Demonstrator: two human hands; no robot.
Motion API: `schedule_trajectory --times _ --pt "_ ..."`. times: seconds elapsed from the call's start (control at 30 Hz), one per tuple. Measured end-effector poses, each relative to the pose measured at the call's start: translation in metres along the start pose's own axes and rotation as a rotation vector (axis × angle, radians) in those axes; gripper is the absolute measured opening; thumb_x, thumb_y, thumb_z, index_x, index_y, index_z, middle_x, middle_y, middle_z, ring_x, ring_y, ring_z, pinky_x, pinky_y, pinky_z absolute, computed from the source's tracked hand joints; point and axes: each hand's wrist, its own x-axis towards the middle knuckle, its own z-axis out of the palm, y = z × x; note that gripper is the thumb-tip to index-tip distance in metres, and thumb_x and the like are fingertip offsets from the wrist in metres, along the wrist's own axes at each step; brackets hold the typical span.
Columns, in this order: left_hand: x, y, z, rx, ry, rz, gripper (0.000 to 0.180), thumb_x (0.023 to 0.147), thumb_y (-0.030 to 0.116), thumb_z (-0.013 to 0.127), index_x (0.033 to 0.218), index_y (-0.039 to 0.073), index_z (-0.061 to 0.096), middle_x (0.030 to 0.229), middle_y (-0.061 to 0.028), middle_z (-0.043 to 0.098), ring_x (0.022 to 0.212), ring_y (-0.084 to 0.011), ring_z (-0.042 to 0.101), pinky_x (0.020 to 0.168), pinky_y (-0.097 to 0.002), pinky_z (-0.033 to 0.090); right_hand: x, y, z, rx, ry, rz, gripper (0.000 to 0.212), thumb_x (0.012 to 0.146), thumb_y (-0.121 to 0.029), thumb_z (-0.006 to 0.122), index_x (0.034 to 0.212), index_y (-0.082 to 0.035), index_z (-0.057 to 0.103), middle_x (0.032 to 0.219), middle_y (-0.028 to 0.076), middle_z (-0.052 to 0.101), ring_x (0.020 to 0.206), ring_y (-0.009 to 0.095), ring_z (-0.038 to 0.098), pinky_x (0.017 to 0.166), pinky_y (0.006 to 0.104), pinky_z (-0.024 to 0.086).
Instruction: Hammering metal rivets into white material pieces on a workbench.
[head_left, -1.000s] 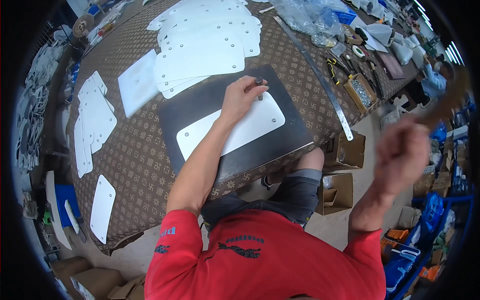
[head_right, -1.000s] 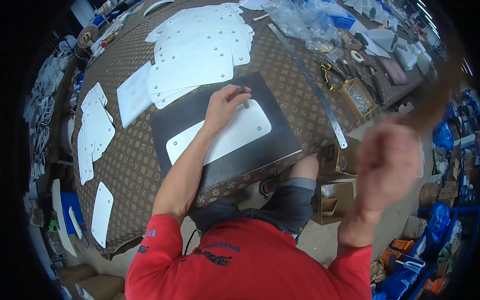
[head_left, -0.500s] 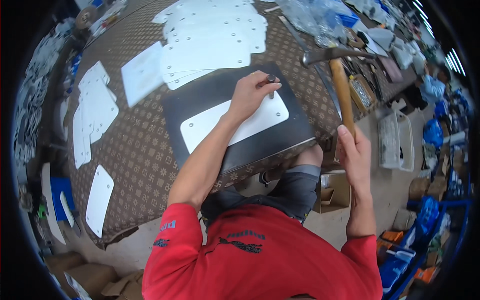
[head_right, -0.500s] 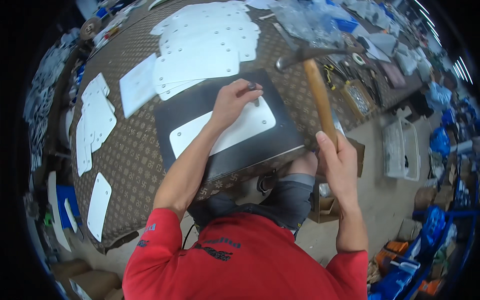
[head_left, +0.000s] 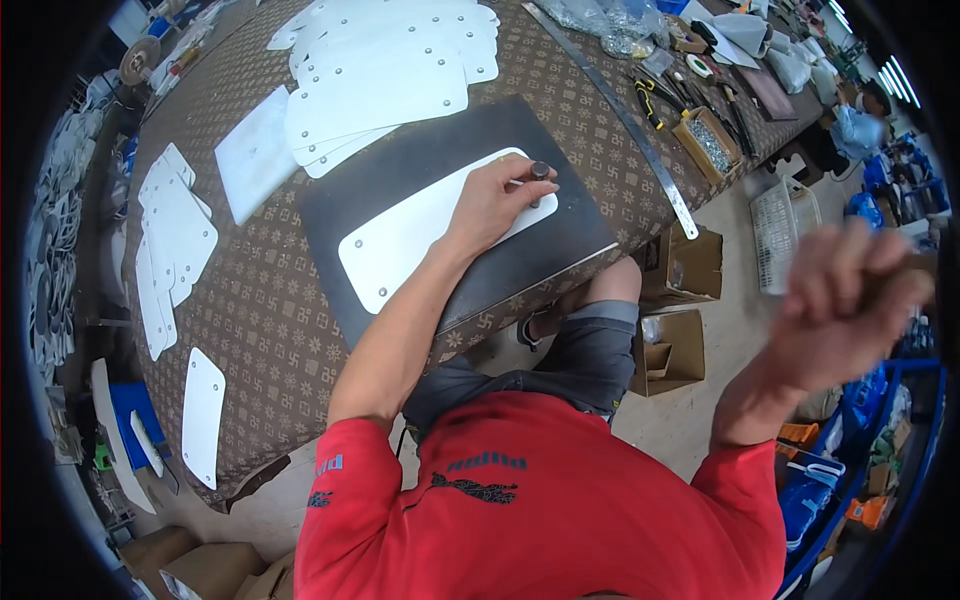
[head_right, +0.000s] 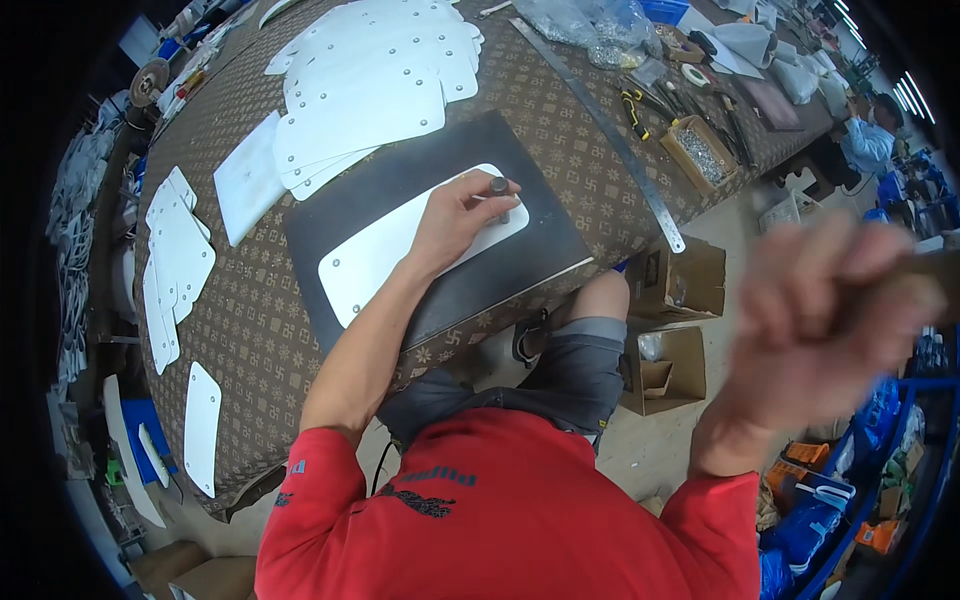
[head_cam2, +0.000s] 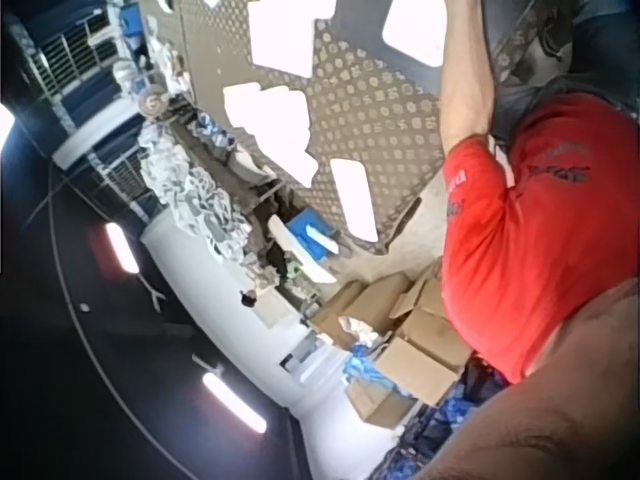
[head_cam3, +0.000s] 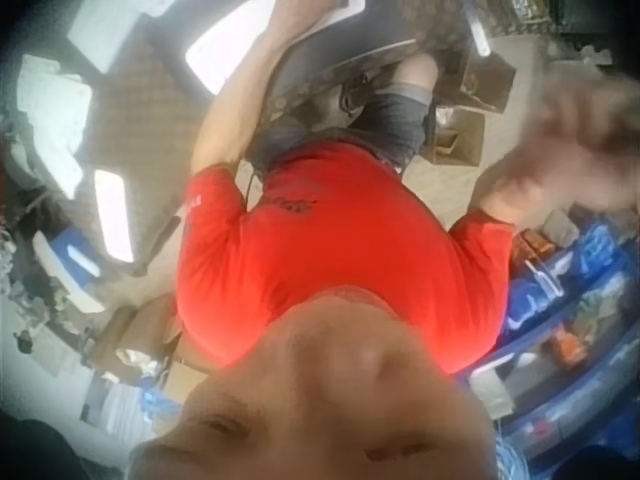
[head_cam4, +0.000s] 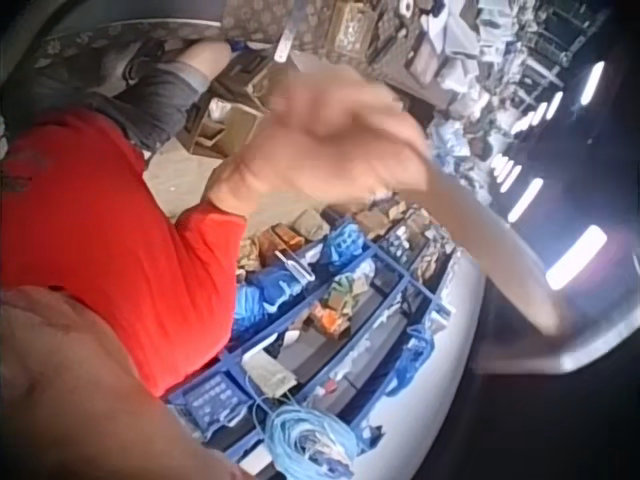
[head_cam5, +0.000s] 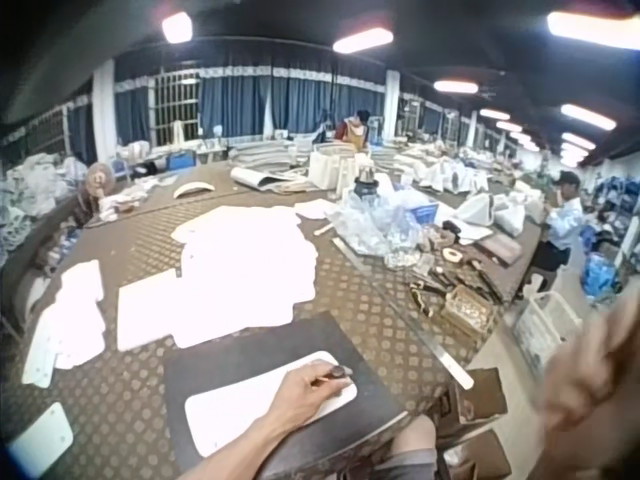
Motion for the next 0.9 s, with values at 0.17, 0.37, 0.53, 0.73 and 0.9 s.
schedule_trajectory --times 0.17,0.37,0.53,0.73,0.9 --pt "-0.008 -0.020 0.001 0.099 0.046 0.121 0.019 0.093 0.015 0.073 0.102 -0.002 0.073 0.095 -0.0079 0.071 0.084 -0.0132 0.064 0.076 -0.0277 0.052 -0.060 0.091 -0.040 -0.948 -0.378 0.625 0.029 0.105 -0.033 0.055 0.098 -0.007 0.066 0.068 -0.001 0.053 0.058 0.008 0.050 0.052 0.0257 0.037" --pt "-0.008 -0.012 -0.002 -0.015 0.231 0.131 0.024 0.094 0.021 0.070 0.089 -0.001 0.064 0.086 -0.0109 0.067 0.075 -0.0181 0.063 0.067 -0.0320 0.050 -0.072 0.095 -0.051 -0.499 0.004 0.730 0.029 0.104 -0.032 0.060 0.083 -0.012 0.054 0.064 -0.008 0.043 0.051 0.002 0.039 0.044 0.0217 0.029" --pt "-0.032 0.017 -0.078 0.717 0.145 -0.042 0.031 0.087 0.026 0.075 0.095 -0.001 0.061 0.090 -0.0172 0.065 0.085 -0.0359 0.063 0.075 -0.0432 0.050 -0.062 0.140 -0.031 -0.411 0.096 0.719 0.034 0.104 -0.033 0.060 0.078 -0.013 0.049 0.062 -0.008 0.041 0.049 0.002 0.036 0.043 0.0208 0.026" --pt "-0.083 0.032 -0.111 1.086 0.098 -0.212 0.051 0.077 0.029 0.084 0.113 0.000 0.064 0.114 -0.0194 0.060 0.103 -0.0365 0.063 0.088 -0.0435 0.051 -0.031 0.221 -0.039 -0.523 0.103 0.539 0.038 0.103 -0.033 0.061 0.075 -0.009 0.050 0.061 -0.004 0.046 0.051 0.006 0.041 0.046 0.0259 0.032" --pt "-0.073 0.044 -0.108 1.057 0.029 -0.400 0.054 0.076 0.031 0.085 0.117 0.001 0.066 0.115 -0.0176 0.063 0.106 -0.0325 0.065 0.088 -0.0427 0.051 -0.016 0.243 -0.035 -0.657 0.161 0.383 0.037 0.102 -0.032 0.063 0.080 -0.003 0.055 0.062 0.005 0.051 0.056 0.013 0.049 0.053 0.0329 0.039"
